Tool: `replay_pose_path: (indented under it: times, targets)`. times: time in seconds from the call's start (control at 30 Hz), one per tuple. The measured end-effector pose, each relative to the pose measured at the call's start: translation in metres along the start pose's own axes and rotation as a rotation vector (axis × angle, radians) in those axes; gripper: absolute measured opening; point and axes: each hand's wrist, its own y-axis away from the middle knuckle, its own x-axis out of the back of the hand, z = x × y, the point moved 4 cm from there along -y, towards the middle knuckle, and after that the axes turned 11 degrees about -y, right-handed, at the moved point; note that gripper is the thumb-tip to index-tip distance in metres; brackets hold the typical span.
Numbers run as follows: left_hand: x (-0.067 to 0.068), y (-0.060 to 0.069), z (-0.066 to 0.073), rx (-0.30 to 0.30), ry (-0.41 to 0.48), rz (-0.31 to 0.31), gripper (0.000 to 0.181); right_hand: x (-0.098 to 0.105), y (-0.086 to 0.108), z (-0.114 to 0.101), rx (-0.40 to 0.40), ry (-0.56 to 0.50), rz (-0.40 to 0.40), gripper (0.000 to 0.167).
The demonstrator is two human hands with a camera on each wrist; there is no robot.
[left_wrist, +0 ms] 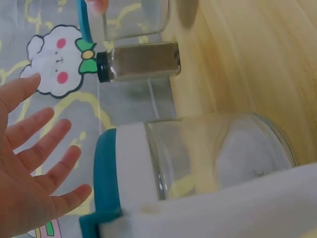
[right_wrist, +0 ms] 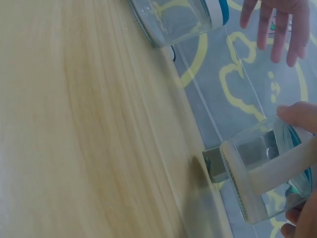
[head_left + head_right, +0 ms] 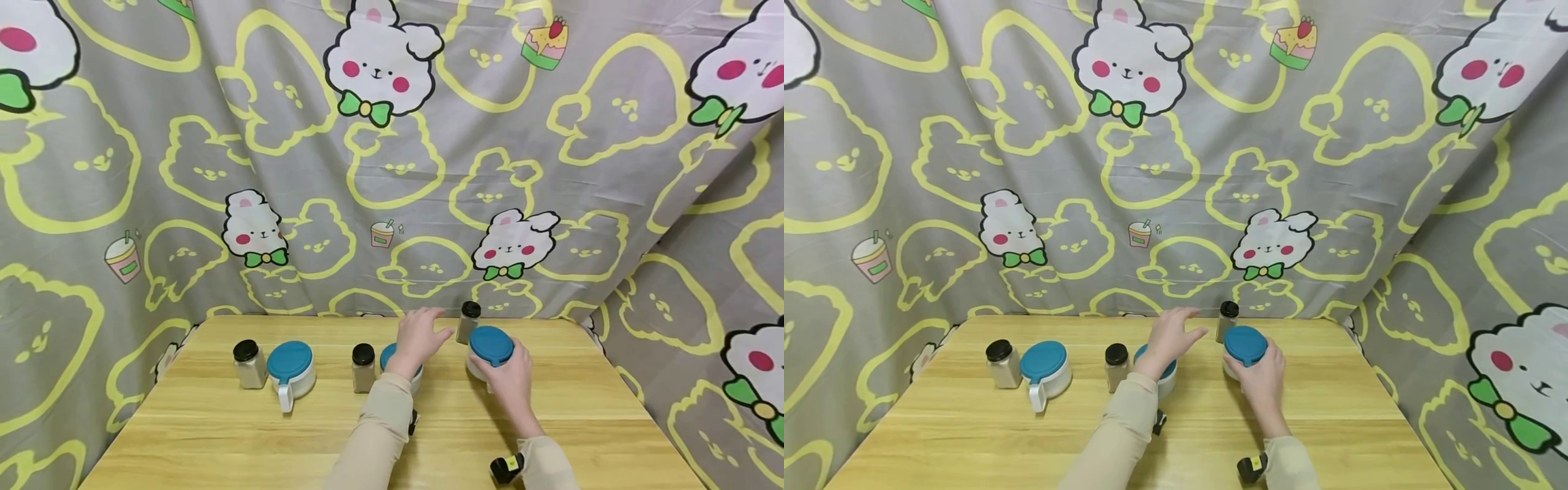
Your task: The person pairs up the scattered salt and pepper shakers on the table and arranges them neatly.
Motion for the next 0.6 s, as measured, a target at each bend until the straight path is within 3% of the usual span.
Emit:
replay_pose_path:
  times: [0.6]
  targets:
    - [-0.015, -0.025, 0.002, 0.039, 0.068, -0.096, 0.053, 0.014, 0.003, -0.001, 0.008, 0.006, 0.025, 0.097]
